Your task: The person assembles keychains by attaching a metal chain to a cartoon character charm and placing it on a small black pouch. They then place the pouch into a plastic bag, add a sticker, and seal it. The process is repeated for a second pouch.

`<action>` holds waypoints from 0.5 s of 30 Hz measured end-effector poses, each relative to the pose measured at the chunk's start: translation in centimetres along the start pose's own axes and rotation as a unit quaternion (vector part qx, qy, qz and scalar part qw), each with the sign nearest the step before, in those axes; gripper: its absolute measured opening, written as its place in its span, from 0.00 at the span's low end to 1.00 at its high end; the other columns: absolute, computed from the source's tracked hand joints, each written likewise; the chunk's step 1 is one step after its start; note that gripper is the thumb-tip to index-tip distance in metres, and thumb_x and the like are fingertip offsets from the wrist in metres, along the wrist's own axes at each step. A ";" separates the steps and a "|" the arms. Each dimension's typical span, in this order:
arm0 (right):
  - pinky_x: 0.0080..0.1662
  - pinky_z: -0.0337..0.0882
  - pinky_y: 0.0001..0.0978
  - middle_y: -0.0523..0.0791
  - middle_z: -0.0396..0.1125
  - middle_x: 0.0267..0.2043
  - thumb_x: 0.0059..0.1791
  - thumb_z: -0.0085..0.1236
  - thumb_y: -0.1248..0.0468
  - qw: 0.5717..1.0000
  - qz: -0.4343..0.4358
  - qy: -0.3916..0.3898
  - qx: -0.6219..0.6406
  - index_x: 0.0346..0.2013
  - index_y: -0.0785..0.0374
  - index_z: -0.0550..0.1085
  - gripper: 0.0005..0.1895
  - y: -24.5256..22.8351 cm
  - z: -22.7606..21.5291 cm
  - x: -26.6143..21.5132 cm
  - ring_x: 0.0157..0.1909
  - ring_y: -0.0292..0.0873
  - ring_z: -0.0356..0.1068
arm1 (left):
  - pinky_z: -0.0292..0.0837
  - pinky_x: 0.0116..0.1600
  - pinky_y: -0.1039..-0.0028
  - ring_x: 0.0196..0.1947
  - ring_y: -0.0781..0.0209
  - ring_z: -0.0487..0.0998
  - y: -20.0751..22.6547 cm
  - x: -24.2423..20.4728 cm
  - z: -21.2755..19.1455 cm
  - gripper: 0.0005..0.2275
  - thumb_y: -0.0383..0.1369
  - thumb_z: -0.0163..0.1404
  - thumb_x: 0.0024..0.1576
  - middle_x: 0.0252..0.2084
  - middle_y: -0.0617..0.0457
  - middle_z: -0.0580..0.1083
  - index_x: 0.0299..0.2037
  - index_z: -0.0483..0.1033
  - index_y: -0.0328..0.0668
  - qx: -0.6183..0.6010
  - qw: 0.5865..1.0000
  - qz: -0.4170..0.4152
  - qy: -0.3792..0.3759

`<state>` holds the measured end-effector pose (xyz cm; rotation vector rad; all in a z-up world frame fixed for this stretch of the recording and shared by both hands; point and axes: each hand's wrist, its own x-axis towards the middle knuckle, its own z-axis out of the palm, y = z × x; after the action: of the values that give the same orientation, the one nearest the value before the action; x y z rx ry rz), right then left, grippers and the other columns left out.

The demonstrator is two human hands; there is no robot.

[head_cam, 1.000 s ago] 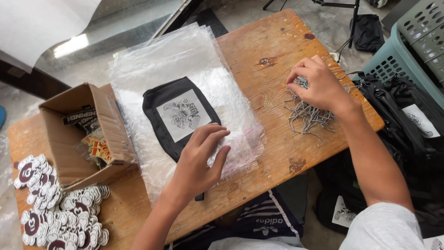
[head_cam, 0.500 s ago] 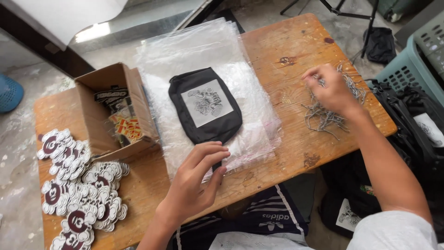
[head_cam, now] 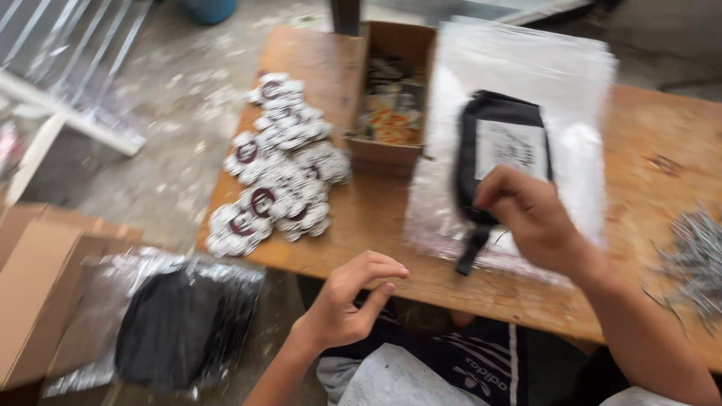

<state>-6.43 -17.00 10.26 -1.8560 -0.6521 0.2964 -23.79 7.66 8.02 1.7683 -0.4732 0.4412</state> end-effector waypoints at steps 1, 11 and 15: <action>0.38 0.63 0.27 0.43 0.66 0.33 0.44 0.39 0.79 0.994 -0.058 -0.051 -0.075 0.34 0.61 0.70 0.14 -0.8 2.5 1.0 0.34 0.38 0.63 | 0.75 0.53 0.67 0.45 0.50 0.79 0.0 -1.1 -0.3 0.06 0.23 0.46 0.62 0.43 0.45 0.76 0.46 0.74 0.33 0.001 1.000 -0.015 -0.004; 0.20 0.62 0.51 0.49 0.59 0.42 0.53 0.51 0.51 0.864 -0.248 -0.224 -0.376 0.45 0.62 0.66 0.18 -0.3 20.2 8.7 0.30 0.57 0.66 | 0.75 0.51 0.68 0.44 0.52 0.77 0.8 -6.7 -2.6 0.07 0.22 0.45 0.63 0.43 0.45 0.75 0.48 0.73 0.32 -0.010 0.994 -0.100 0.053; 0.20 0.64 0.47 0.50 0.59 0.44 0.50 0.59 0.50 0.838 -0.308 -0.264 -0.364 0.55 0.66 0.65 0.28 -3.2 24.0 11.2 0.27 0.54 0.65 | 0.76 0.51 0.67 0.44 0.51 0.77 0.7 -7.3 -2.6 0.07 0.23 0.45 0.64 0.43 0.44 0.75 0.48 0.74 0.30 -0.012 0.991 -0.102 0.080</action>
<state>-10.14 8.97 5.37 -2.1309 -1.9120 0.1255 -30.41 10.69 5.37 1.7220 -0.1808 0.4271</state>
